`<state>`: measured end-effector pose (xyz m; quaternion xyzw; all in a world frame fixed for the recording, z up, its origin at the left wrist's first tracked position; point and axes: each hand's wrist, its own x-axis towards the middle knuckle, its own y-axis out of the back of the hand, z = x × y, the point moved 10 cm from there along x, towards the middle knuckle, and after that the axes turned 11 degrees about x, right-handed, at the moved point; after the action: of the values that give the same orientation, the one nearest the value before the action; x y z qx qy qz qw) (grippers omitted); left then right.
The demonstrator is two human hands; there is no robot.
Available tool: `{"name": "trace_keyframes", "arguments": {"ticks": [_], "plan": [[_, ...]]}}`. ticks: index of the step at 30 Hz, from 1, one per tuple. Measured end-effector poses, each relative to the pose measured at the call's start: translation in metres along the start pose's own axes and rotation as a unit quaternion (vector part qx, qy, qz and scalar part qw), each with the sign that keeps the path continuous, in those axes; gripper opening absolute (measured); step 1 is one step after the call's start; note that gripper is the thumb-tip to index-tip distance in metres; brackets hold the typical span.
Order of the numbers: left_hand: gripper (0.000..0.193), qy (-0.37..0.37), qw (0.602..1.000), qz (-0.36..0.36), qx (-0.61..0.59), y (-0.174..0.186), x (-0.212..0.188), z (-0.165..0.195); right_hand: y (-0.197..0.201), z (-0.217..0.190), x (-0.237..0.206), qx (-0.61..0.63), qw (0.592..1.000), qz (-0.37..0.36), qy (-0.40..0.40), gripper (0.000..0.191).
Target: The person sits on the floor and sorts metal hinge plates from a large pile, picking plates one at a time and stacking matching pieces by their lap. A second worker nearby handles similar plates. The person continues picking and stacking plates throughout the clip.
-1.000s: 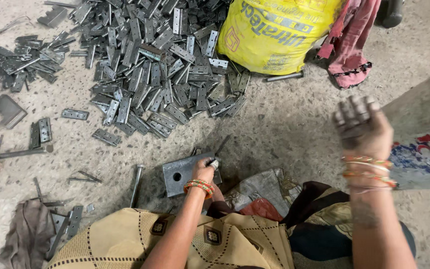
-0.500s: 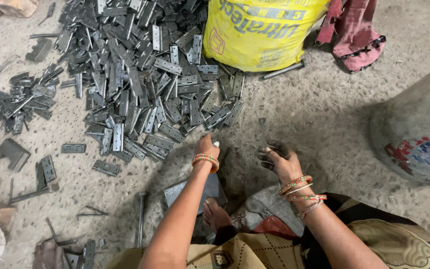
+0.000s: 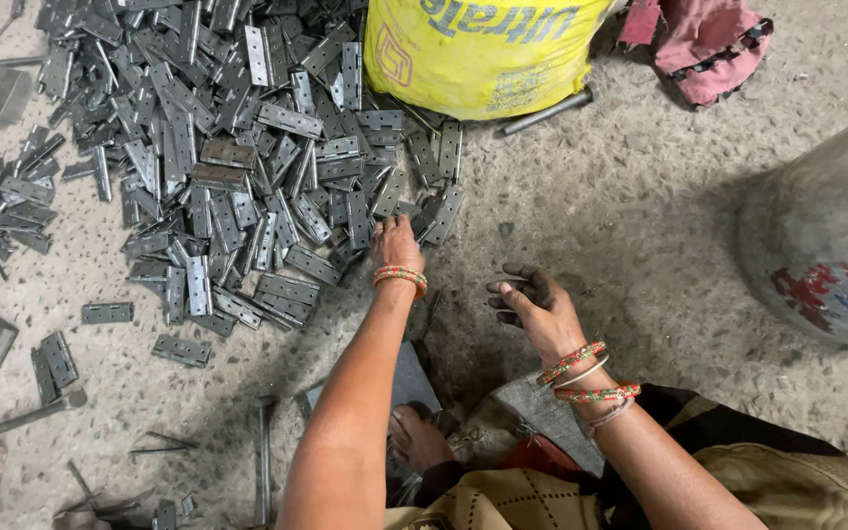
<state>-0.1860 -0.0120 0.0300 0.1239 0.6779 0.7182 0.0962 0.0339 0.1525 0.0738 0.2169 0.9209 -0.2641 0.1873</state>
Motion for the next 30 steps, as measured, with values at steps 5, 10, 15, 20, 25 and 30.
{"name": "trace_keyframes", "arguments": {"ticks": [5, 10, 15, 20, 25, 30], "plan": [[0.050, 0.013, 0.997, -0.064, -0.045, -0.009, -0.028, -0.021, -0.002, 0.006, -0.005, -0.012, 1.000, -0.011, 0.004, 0.038], [0.046, 0.016, 0.994, -0.034, -0.101, -0.009, -0.086, -0.019, 0.005, 0.024, -0.008, -0.019, 1.000, -0.016, -0.006, 0.038], [0.044, 0.023, 0.996, -0.035, -0.081, -0.008, -0.107, -0.019, 0.009, 0.031, -0.009, -0.016, 0.999, -0.037, 0.013, 0.038], [0.034, 0.104, 0.983, -0.087, -0.126, 0.008, -0.130, -0.053, 0.015, 0.044, -0.020, -0.017, 0.999, -0.034, -0.001, 0.036], [0.039, 0.206, 0.930, -0.032, -0.302, 0.075, -0.176, -0.099, 0.018, 0.073, -0.040, -0.056, 0.997, -0.060, 0.014, 0.035], [0.017, 0.237, 0.811, 0.064, -0.530, 0.152, -0.218, -0.125, 0.009, 0.111, -0.058, -0.102, 0.991, -0.088, -0.019, 0.036]]}}
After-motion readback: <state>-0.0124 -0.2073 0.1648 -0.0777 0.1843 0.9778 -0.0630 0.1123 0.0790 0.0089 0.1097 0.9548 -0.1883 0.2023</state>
